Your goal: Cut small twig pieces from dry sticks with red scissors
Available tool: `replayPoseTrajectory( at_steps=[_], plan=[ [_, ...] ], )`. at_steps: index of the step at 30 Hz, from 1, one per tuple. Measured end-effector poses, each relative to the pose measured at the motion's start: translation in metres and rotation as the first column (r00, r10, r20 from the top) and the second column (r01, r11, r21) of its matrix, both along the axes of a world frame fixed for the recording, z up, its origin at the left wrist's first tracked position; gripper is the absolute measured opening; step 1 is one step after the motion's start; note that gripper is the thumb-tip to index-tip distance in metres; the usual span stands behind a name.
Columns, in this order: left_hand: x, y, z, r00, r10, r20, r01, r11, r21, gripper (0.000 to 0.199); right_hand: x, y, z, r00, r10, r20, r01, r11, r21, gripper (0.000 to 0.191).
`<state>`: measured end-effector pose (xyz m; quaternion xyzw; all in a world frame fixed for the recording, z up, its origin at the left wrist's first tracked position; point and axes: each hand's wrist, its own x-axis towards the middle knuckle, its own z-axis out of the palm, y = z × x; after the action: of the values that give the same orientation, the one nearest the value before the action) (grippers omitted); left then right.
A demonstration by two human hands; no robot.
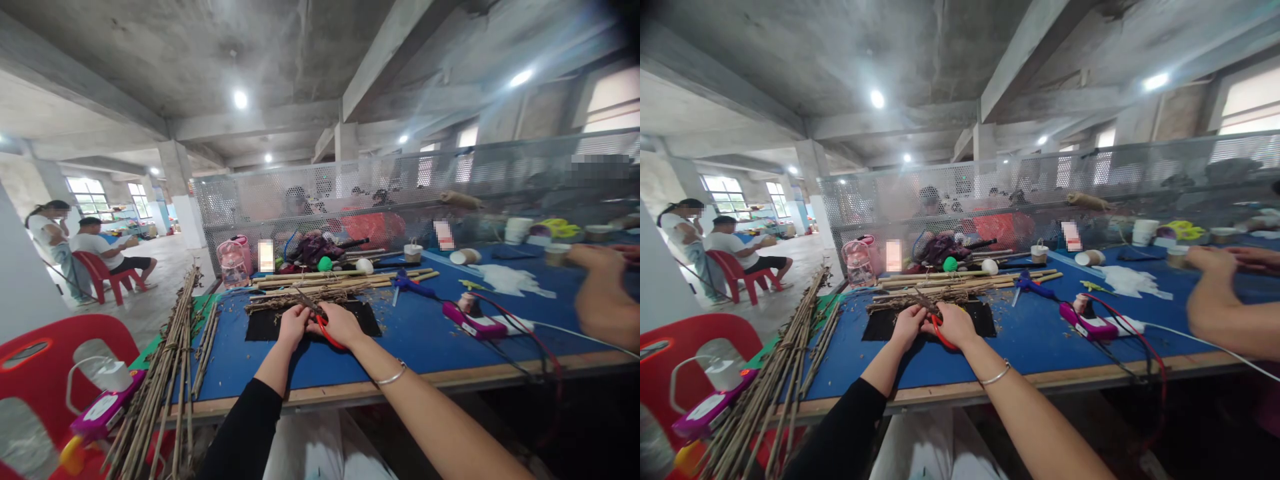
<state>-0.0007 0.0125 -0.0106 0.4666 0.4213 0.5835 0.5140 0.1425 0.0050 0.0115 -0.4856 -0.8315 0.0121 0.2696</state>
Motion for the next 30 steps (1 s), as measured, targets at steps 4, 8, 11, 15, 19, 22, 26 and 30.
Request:
replayPoseTrajectory(
  at_steps=[4,8,11,15,19,22,26,30],
  plan=[
    [0.0004,-0.0004,-0.0005,1.000,-0.010,0.007,0.010,1.000,0.003,0.025,-0.0007,0.0024,-0.0009,0.999,0.034,-0.018,-0.035,0.999,-0.002,0.049],
    [-0.0002,-0.0014,0.0001,1.000,0.009,-0.021,-0.008,1.000,0.030,0.022,-0.0003,0.0026,-0.0011,0.997,0.071,-0.036,-0.071,0.997,0.011,0.045],
    [-0.0006,-0.0023,0.0014,0.998,0.035,-0.054,-0.032,0.999,0.042,0.020,0.0000,0.0029,-0.0009,0.996,0.078,-0.042,-0.077,0.997,0.029,0.047],
    [-0.0003,-0.0032,0.0015,0.996,0.024,-0.081,-0.022,0.999,0.034,0.025,0.0002,0.0037,-0.0011,0.997,0.066,-0.051,-0.065,0.998,0.015,0.045],
    [0.0005,-0.0036,0.0009,0.996,0.026,-0.088,-0.024,0.999,0.022,0.032,0.0006,0.0029,-0.0014,0.996,0.042,-0.083,-0.041,0.999,0.013,0.043],
    [0.0006,-0.0041,0.0019,0.999,0.010,-0.042,-0.010,1.000,0.003,0.032,0.0010,0.0021,-0.0015,0.996,0.015,-0.093,-0.015,1.000,0.003,0.044],
    [0.0000,-0.0038,0.0023,1.000,-0.017,-0.023,0.017,1.000,-0.009,0.029,0.0013,0.0026,-0.0019,0.997,0.011,-0.075,-0.012,1.000,-0.003,0.046],
    [0.0000,-0.0026,0.0009,0.999,-0.031,-0.016,0.030,0.999,-0.031,0.030,0.0013,0.0041,-0.0030,0.998,0.011,-0.068,-0.011,1.000,0.003,0.048]
  ],
)
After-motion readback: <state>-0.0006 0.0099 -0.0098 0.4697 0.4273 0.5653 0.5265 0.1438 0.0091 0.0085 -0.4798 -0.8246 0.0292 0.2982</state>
